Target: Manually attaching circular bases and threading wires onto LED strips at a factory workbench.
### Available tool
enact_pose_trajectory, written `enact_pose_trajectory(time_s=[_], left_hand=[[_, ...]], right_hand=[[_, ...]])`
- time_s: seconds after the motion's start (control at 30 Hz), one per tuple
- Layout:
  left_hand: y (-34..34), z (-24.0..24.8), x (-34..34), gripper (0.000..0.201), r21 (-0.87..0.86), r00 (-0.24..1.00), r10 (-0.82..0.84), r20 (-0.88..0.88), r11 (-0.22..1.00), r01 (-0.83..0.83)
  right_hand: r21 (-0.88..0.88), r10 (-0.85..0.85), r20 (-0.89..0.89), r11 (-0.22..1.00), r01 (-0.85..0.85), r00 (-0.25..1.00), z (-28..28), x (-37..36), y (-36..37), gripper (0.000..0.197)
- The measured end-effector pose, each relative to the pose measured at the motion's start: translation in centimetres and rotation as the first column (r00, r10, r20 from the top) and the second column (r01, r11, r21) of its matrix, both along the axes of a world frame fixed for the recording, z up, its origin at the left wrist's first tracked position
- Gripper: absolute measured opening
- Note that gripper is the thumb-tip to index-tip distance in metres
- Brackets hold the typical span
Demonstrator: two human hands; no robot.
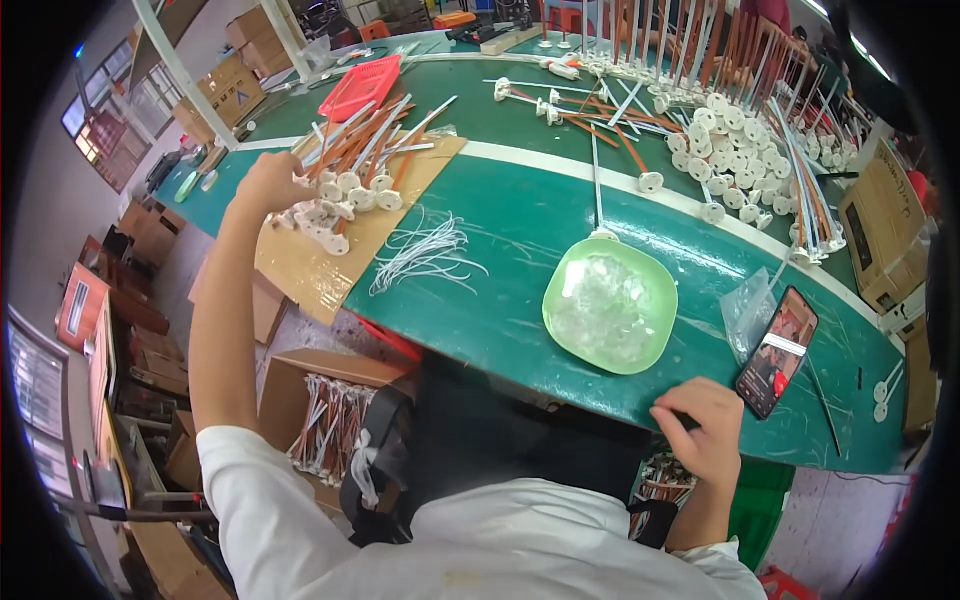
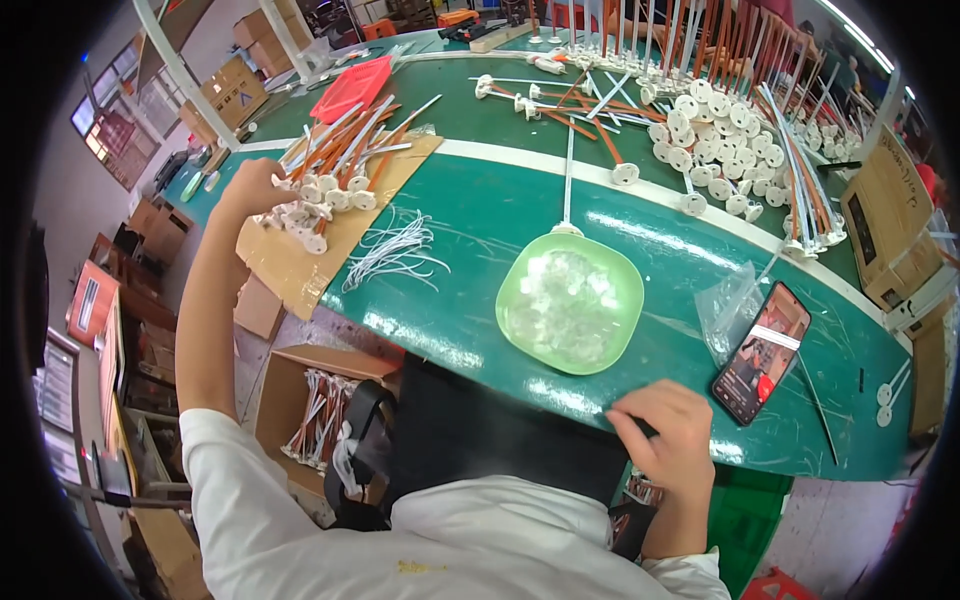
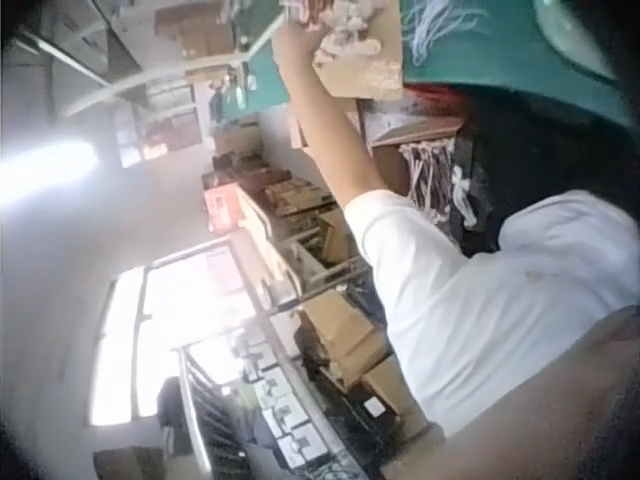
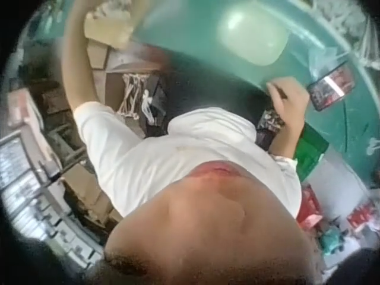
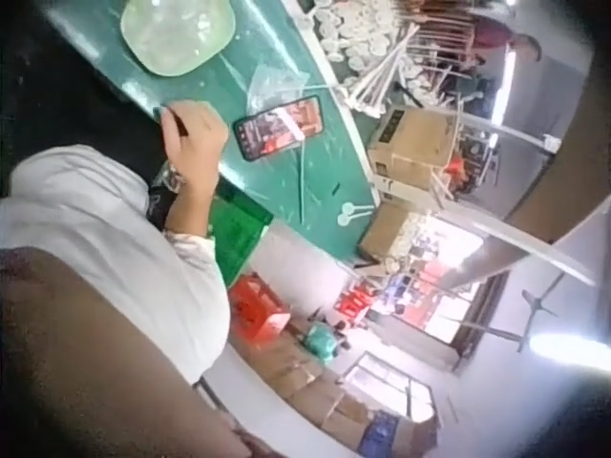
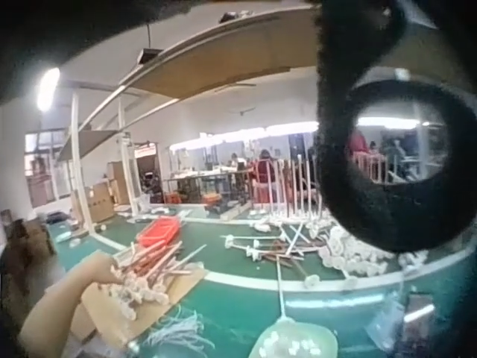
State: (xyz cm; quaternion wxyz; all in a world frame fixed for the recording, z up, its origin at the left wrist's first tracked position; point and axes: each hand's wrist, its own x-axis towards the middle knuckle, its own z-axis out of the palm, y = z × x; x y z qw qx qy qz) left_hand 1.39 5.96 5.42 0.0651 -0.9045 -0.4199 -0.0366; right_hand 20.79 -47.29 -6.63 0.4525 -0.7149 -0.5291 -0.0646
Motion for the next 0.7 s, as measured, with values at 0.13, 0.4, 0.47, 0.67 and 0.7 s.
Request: enact_pose_trajectory(time_s=[0.13,0.4,0.47,0.67,0.7], left_hand=[[-1.6,0.7,1.7,0.054,0.021,1.000,-0.013,0.010,1.000,0.012],[-8.2,-0.5,14.6,0.019,0.248,0.715,-0.654,0.246,0.756,0.606],[-12.7,-2.2,19.7,0.026,0.088,0.697,-0.687,0.207,0.722,0.686],[-18.6,-7.3,28.4,0.040,-0.632,0.847,-0.526,0.081,0.630,0.451],[-18.7,-7.7,28.6,0.040,-0.633,0.843,-0.532,0.085,0.625,0.458]], right_hand=[[-0.050,0.023,-0.050,0.998,-0.025,0.998,-0.6,0.7,-1.0,0.012],[-0.082,0.070,-0.041,0.994,-0.073,0.997,-0.3,1.3,-0.1,0.014],[-0.085,0.051,-0.066,0.995,-0.056,0.997,-0.2,1.3,-0.2,0.013],[-0.066,0.057,-0.087,0.996,-0.063,0.995,-0.7,1.5,-0.4,0.013],[-0.069,0.049,-0.084,0.996,-0.055,0.995,-0.7,1.4,-0.5,0.013]])
